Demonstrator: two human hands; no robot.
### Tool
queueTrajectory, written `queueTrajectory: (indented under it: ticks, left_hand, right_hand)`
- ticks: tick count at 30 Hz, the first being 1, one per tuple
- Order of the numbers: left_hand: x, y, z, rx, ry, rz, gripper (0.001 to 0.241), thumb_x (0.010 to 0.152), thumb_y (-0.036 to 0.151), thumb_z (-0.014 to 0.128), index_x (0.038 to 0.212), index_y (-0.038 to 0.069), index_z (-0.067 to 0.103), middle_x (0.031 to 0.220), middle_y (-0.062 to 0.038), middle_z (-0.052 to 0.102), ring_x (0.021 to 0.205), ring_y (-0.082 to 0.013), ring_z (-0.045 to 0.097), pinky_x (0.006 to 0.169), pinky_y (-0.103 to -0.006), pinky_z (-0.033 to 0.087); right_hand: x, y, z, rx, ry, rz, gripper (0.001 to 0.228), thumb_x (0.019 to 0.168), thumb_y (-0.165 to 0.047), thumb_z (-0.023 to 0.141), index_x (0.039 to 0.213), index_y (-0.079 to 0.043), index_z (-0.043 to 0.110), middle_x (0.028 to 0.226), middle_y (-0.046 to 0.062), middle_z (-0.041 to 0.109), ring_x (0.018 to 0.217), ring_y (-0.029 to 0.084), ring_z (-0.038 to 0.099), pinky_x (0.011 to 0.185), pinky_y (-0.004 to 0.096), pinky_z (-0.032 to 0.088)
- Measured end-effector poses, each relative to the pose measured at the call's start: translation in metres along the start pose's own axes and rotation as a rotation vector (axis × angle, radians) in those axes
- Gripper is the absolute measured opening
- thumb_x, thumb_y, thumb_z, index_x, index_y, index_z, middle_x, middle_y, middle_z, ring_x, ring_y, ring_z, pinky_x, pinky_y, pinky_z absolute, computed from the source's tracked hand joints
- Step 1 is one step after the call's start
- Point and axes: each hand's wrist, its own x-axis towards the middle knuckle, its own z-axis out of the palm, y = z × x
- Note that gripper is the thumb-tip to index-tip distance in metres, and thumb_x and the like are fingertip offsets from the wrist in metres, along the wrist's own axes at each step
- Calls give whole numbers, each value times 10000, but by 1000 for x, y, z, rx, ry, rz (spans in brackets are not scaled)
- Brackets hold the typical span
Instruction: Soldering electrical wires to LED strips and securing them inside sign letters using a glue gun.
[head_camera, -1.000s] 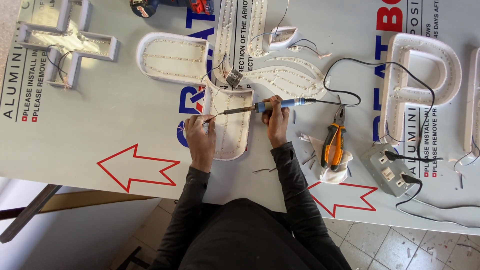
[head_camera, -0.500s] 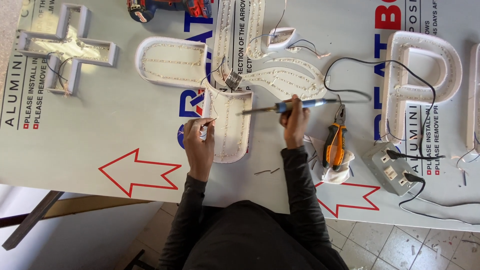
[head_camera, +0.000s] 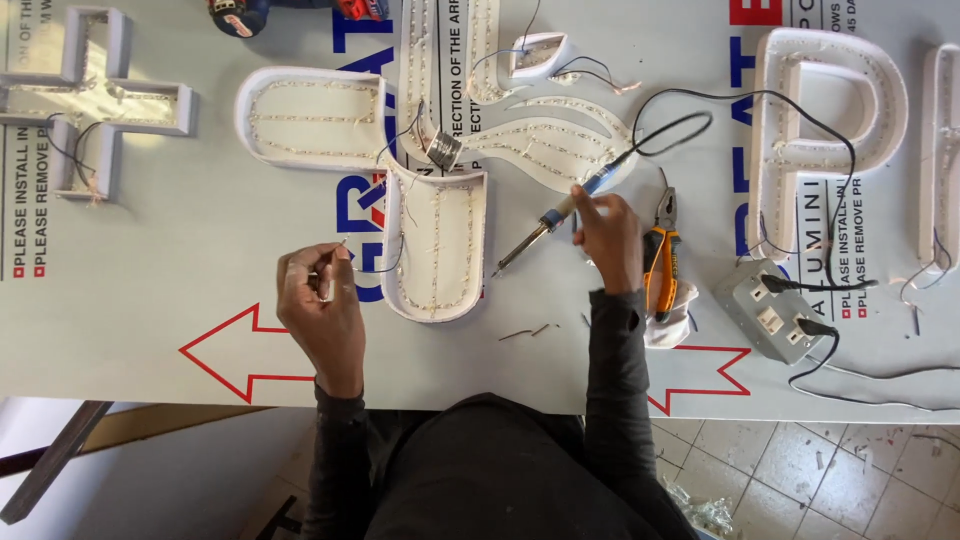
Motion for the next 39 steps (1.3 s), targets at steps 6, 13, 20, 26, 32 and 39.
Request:
queueTrajectory:
  ticks: [6, 13, 20, 26, 32, 39]
  left_hand:
    - [-22, 16, 10, 29, -94, -36, 100, 1049, 62, 870, 1095, 2, 804, 1015, -172, 730, 846, -311, 729, 786, -421, 640]
    - [-44, 42, 47, -9, -318, 60, 84, 1027, 60, 847, 1062, 120, 801, 994, -54, 721, 907, -229, 691, 815, -360, 602]
    - [-46, 69, 44, -65, -411, 100, 74, 1032, 134, 830, 1075, 73, 831, 1013, -114, 766, 963, -302, 753, 844, -435, 655]
    - [-41, 59, 37, -40, -409, 104, 95, 1056, 144, 819, 1101, 60, 819, 1029, -133, 769, 976, -310, 744, 839, -441, 645]
    - [-37, 59, 28, -21, -348, 103, 56, 1046, 106, 824, 1050, 54, 804, 975, -103, 753, 881, -244, 657, 784, -389, 593]
    - [-42, 58, 40, -98, -389, 135, 59, 1035, 104, 831, 1022, 56, 798, 954, -117, 780, 847, -250, 654, 760, -387, 577]
  right_hand:
    - [-51, 91, -34, -194, 496, -268, 444, 994, -380, 866, 1251, -77, 667, 1022, 194, 759, 966, 457, 734, 864, 568, 550]
    - [-44, 140, -32, -323, 515, -110, 463, 928, -409, 922, 1179, -111, 673, 1292, 198, 595, 1255, 452, 592, 1034, 572, 511]
    - [-55, 135, -69, 32, 370, 170, 434, 1057, -566, 685, 976, -141, 707, 911, 139, 747, 935, 406, 761, 825, 565, 568]
    - [-120, 70, -77, 950, 118, 264, 381, 1061, -399, 775, 1067, -34, 665, 1311, 322, 747, 1249, 581, 762, 1032, 690, 608]
    - [-161, 63, -33, 1090, 207, 8, 636, 961, -91, 619, 1567, 39, 475, 1611, 346, 571, 1511, 564, 570, 1189, 722, 479]
    - [-173, 27, 1, 753, -124, 1, 381, 1065, -197, 699, 1343, 59, 744, 1283, 266, 827, 1280, 370, 769, 1197, 643, 528]
